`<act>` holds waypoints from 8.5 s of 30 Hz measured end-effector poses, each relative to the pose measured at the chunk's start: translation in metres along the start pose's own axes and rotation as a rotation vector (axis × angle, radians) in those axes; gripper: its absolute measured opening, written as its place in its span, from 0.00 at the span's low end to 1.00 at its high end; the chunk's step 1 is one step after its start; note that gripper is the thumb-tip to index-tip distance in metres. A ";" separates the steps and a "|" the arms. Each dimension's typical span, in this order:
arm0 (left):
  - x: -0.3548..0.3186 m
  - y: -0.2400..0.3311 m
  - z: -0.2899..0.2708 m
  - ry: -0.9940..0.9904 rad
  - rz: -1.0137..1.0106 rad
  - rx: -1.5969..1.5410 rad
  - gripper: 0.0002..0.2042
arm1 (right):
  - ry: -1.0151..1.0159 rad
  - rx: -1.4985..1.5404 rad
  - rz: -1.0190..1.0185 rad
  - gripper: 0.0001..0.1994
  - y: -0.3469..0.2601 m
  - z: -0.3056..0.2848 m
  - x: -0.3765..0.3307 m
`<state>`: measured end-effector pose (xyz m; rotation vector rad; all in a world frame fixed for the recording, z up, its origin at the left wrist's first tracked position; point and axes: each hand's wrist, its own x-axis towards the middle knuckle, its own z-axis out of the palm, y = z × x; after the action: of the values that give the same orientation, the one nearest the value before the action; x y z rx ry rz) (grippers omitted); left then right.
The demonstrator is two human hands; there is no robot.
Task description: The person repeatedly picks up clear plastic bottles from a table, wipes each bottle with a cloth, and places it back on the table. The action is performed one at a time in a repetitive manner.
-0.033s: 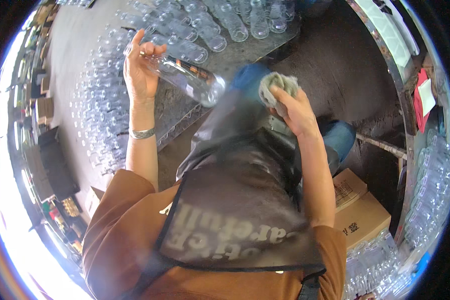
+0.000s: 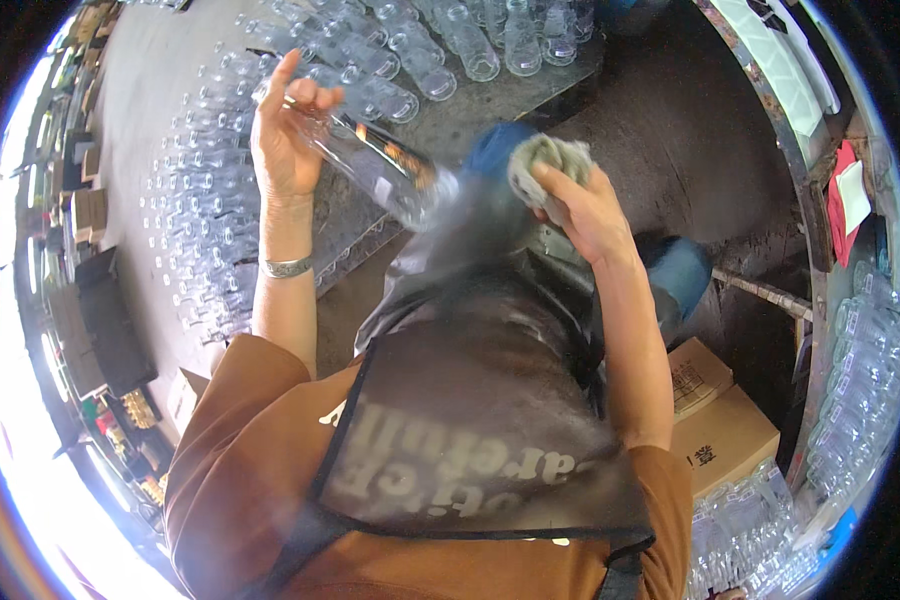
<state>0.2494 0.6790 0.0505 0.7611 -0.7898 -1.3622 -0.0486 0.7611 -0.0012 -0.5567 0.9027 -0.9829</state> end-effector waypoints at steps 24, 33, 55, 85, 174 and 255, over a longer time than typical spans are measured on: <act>-0.107 -0.009 0.049 -0.342 -0.303 -0.125 0.28 | -0.132 -0.715 -0.278 0.13 0.005 0.115 -0.084; -0.098 -0.018 0.038 -0.293 -0.348 -0.139 0.27 | -0.145 -0.424 0.077 0.13 0.005 0.107 -0.059; -0.124 0.039 -0.147 0.286 0.179 0.097 0.06 | 0.144 0.024 0.078 0.07 0.035 0.030 -0.032; -0.055 0.025 -0.177 0.563 0.460 1.241 0.28 | 0.229 0.006 0.143 0.07 0.048 0.014 -0.014; -0.146 -0.011 -0.240 0.662 0.094 1.092 0.19 | 0.202 -0.022 0.167 0.08 0.053 0.018 -0.010; -0.058 -0.031 -0.014 -0.088 -0.246 -0.240 0.24 | -0.019 -0.388 0.212 0.13 0.034 0.060 -0.003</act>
<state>0.2420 0.7347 0.0138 0.6265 -0.5998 -1.6867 0.0174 0.7804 0.0061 -0.7773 1.1200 -0.6117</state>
